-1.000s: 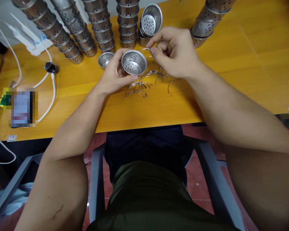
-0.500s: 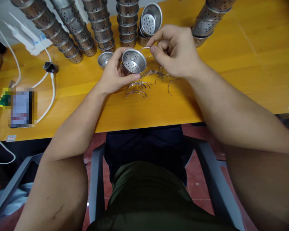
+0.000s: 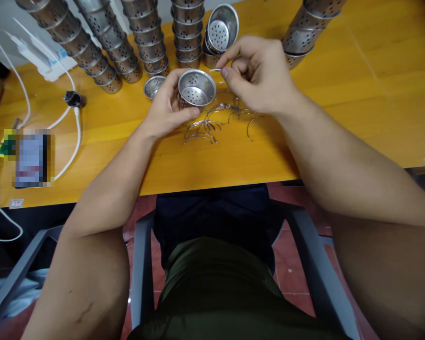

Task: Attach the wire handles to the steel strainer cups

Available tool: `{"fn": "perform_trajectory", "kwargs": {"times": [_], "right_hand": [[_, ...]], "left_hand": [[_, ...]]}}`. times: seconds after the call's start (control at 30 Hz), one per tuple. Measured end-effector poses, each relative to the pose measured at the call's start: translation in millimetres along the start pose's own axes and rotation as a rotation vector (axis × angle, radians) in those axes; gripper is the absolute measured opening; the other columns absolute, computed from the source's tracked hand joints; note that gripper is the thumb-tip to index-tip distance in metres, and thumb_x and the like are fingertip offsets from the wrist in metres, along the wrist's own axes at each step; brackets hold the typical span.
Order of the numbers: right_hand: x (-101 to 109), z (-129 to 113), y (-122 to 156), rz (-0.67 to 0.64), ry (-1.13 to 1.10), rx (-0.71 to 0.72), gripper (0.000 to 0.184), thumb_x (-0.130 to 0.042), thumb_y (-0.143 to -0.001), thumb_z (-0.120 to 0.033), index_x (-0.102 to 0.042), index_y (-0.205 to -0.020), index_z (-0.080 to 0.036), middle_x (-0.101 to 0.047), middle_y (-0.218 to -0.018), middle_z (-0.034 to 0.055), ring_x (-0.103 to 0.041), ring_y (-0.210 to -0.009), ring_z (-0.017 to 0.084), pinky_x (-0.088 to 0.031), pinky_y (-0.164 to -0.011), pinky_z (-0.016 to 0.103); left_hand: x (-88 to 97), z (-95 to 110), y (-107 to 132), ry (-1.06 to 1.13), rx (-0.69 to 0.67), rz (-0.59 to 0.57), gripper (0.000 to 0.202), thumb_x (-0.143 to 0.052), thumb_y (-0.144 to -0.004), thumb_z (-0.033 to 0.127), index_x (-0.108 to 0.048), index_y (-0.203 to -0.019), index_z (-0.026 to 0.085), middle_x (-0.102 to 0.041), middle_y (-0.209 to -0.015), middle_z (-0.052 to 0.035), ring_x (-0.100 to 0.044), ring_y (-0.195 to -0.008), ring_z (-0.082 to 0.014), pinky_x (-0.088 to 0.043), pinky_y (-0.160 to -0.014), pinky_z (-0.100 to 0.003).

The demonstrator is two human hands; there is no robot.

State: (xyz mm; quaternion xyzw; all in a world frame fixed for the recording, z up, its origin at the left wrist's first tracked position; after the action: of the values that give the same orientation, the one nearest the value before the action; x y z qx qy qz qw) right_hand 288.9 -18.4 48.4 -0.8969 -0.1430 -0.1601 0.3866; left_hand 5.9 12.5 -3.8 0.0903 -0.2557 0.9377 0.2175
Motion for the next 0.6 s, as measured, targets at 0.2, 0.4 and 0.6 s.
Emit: {"fn": "perform_trajectory", "kwargs": {"times": [0.2,0.4,0.6], "right_hand": [[0,-6,0,-0.011,0.039,-0.115,0.018,-0.091,-0.112,-0.046,-0.078,-0.112,-0.034,-0.042,-0.065,-0.0066,-0.036,-0.057,0.022,-0.028,-0.061,0.043],[0,-6,0,-0.006,-0.025,-0.032,0.024,-0.095,-0.116,-0.046,-0.077,-0.109,-0.032,-0.042,-0.065,-0.0076,-0.034,-0.055,0.02,-0.028,-0.063,0.042],[1,2,-2,0.008,0.033,-0.086,0.022,-0.097,-0.112,-0.048,-0.08,-0.111,-0.033,-0.041,-0.062,-0.0072,-0.036,-0.056,0.021,-0.029,-0.061,0.041]], "left_hand": [[0.8,-22,-1,-0.051,-0.169,-0.039,0.104,-0.117,-0.075,0.088,-0.073,-0.164,0.057,-0.086,-0.161,-0.0065,-0.081,-0.155,-0.0521,-0.073,-0.13,-0.086],[-1.0,-11,-1,-0.041,-0.079,0.051,0.098,-0.123,-0.063,0.085,-0.082,-0.147,0.054,-0.091,-0.148,-0.0043,-0.085,-0.141,-0.0511,-0.076,-0.125,-0.084],[-0.6,3,1,-0.102,-0.095,0.032,0.099,-0.126,-0.06,0.087,-0.084,-0.143,0.052,-0.094,-0.143,-0.0035,-0.089,-0.13,-0.0493,-0.078,-0.116,-0.08]]}}
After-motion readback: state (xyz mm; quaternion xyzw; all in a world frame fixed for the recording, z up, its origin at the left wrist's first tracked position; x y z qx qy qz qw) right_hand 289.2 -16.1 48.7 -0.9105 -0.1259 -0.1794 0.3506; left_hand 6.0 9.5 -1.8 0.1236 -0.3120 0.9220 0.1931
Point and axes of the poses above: each hand's wrist, its own y-axis away from the middle knuckle, its own x-axis out of the back of the hand, z = x × y, the point moved 3 cm from there along -y, towards the middle knuckle
